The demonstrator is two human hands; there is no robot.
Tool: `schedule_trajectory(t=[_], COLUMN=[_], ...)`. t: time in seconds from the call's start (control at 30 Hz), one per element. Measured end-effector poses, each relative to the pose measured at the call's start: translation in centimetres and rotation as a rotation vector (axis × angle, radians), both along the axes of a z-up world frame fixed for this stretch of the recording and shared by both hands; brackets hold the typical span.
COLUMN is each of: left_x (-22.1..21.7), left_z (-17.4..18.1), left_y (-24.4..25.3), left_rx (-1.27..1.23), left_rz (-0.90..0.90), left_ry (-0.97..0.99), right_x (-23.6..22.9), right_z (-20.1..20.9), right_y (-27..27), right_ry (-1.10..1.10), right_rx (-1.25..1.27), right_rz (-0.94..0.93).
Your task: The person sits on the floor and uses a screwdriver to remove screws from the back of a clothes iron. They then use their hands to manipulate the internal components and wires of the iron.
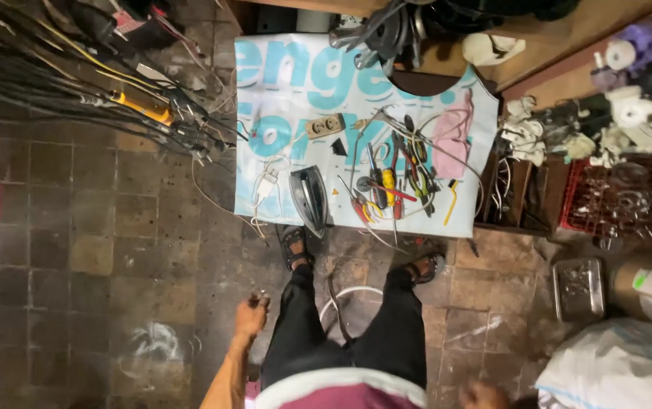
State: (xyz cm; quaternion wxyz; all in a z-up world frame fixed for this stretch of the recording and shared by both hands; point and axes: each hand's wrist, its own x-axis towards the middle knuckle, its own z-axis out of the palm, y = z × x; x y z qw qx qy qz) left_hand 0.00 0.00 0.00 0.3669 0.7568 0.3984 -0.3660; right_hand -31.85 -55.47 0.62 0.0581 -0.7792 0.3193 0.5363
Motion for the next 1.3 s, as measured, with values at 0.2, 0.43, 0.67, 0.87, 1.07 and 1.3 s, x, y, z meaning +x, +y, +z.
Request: schedule_trajectory(t=[0.2, 0.43, 0.67, 0.87, 1.07, 1.3], left_x=[7.3, 17.6, 16.0, 14.2, 14.2, 11.1], left_z=[-4.4, -2.0, -7.6, -11.3, -9.2, -8.3], left_y=[-9.2, -16.1, -15.5, -14.8, -13.0, -11.0], left_rx=[-0.102, -0.133, -0.074, -0.225, -0.358, -0.589], left_rz=[0.259, 0.523, 0.364, 0.365, 0.376, 0.26], left_ry=[-0.287, -0.031, -0.178, -0.341, -0.416, -0.561], right_x=[31.8, 41.4, 43.2, 41.7, 43.4, 40.9], right_z=[7.2, -13.9, -12.0, -15.8, -10.4, -7.4], right_y=[14.6, 26.2, 29.8, 30.1, 30.5, 29.4], right_ry=[-0.451, -0.891, -0.832, -0.814, -0.718, -0.675], right_rx=[0.312, 0.535, 0.612, 0.724, 0.896, 1.145], right_rz=[-0.393, -0.548, -1.167, -1.182, -1.159, -1.133])
